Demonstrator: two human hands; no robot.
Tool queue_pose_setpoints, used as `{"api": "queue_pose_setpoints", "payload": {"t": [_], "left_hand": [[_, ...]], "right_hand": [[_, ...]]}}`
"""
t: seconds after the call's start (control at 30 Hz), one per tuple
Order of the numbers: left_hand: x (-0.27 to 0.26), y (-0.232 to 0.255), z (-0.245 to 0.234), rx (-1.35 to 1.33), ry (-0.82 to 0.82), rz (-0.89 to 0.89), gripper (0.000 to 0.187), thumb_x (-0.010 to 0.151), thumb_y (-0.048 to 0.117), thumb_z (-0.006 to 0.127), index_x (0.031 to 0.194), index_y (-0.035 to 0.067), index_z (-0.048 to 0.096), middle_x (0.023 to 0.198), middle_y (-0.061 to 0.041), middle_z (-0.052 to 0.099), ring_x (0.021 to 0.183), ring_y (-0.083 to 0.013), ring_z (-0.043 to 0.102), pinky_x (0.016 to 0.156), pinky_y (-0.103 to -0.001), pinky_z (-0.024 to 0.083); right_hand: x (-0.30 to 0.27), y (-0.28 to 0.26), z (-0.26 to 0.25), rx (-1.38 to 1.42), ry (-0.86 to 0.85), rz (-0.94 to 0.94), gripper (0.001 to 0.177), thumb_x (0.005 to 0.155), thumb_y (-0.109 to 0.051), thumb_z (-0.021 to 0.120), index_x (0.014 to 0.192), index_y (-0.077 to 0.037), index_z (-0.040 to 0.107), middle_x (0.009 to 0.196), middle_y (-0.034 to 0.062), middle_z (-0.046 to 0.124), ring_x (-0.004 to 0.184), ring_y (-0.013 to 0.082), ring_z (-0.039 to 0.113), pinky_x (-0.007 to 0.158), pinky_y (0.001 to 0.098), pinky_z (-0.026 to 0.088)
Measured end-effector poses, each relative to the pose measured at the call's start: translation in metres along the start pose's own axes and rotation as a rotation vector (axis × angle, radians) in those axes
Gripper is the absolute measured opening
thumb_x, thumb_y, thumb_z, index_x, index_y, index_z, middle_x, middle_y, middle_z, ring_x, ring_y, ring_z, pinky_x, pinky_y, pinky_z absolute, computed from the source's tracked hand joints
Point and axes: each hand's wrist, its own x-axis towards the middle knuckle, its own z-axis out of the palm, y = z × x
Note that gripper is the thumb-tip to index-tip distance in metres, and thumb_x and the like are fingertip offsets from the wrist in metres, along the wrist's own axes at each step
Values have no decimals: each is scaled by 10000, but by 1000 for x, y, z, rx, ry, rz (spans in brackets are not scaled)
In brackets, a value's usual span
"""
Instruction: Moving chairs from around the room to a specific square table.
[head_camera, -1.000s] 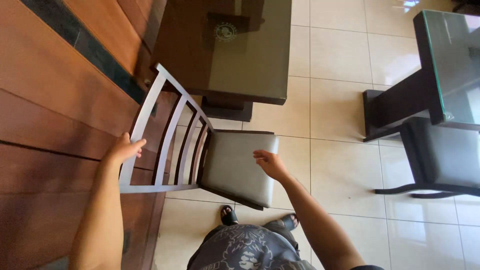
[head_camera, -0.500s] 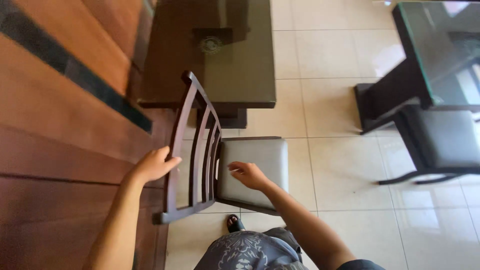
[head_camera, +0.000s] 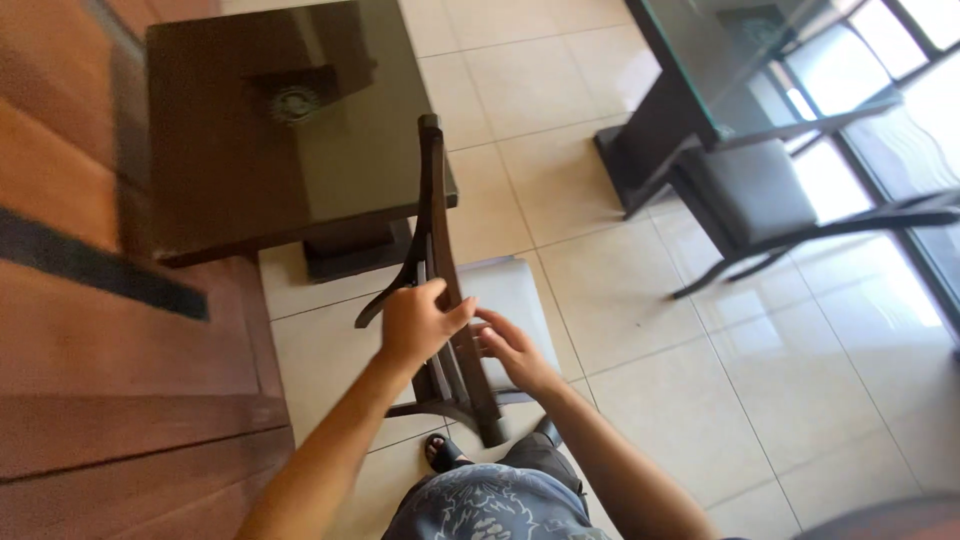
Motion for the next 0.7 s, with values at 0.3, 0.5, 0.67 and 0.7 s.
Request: {"api": "queue_pose_setpoints", "payload": {"t": [0.3,0.5,0.67,0.7], "left_hand": [[11,63,57,-280,217,5,366,790,340,841,722,53,624,646,-94,627,581,-263,636,542,-397,486],[23,81,82,-374,458,153,438,755,196,809,1115,14,640,1221,-172,544,1167,-325,570,983,-458,492],[34,59,116,-309,368,314,341,850,136,761,1186,86,732,1457,-223,444,1318,-367,495,1080,-479,446],[38,55,124,-250,389,408,322,879,116,754,1201,112,755,1506,-224,454,1344,-379,504,1089,-474,450]], "right_hand": [[-83,-50,-1,189,186,-155,616,1057,-334,526,1564,-13,384,1454,185,575,1257,308,638,1037,410,518],[-110,-77,-13,85,119,-193,662,1007,-218,597,1589,-45,332,1534,165,506,1262,280,629,1068,389,499],[-114,-82,-12,-52,196,-189,650,971,-123,621,1563,-47,365,1418,132,554,1128,206,651,980,343,522],[-114,-81,-12,-89,221,-199,630,968,-105,617,1554,-44,392,1352,123,580,1065,176,655,948,325,530]]}}
